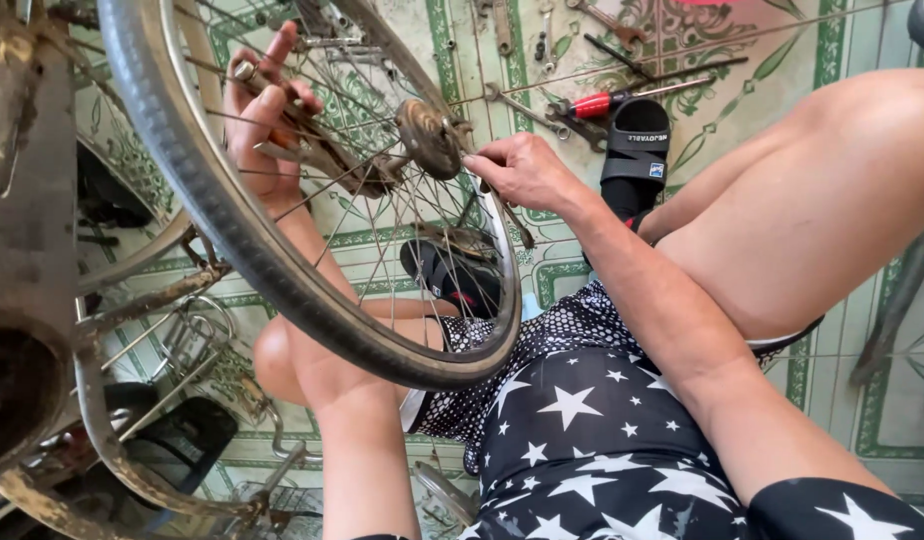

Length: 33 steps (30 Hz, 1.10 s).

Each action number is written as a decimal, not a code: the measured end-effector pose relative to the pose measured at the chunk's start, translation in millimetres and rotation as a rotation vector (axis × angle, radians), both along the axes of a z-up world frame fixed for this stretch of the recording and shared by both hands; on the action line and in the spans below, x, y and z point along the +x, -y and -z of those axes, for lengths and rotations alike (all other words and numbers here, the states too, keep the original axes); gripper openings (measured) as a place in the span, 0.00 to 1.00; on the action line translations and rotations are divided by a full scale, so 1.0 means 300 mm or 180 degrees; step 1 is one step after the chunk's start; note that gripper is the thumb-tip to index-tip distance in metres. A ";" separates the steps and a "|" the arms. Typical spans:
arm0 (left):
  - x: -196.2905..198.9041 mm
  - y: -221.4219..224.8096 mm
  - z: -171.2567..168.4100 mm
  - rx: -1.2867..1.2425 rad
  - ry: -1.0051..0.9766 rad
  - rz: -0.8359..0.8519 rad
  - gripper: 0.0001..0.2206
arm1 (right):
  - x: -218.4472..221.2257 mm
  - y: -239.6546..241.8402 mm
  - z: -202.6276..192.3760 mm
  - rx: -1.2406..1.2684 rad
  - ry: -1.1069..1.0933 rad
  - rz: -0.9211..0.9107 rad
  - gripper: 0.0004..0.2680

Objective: The person works on the hub and spokes of a bicycle wheel while sitting on the floor, using a tool to tighten or manipulate the center mechanism and rotating the wheel manually to reach different points.

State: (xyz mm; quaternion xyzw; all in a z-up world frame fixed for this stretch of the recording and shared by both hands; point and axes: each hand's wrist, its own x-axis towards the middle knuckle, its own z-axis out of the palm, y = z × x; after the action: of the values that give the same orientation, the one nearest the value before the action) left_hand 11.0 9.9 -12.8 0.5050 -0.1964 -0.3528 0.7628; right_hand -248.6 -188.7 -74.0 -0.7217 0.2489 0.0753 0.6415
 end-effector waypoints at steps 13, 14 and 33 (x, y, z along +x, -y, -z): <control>-0.008 0.013 -0.025 -0.0007 -0.0133 -0.0024 0.22 | -0.015 0.001 -0.032 -0.0148 0.0054 -0.0247 0.11; -0.008 0.014 -0.025 0.0001 -0.0134 -0.0031 0.22 | -0.016 0.002 -0.034 -0.0215 0.0026 -0.0292 0.11; -0.006 0.012 -0.012 -0.0052 -0.0017 -0.0024 0.23 | 0.011 -0.013 0.087 -0.0845 0.0695 -0.0131 0.11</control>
State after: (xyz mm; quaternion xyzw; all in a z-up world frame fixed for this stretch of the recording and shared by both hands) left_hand 9.1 6.3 -9.3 0.4985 -0.1953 -0.3498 0.7687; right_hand -245.4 -184.8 -100.0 -0.8089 0.1706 -0.0239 0.5621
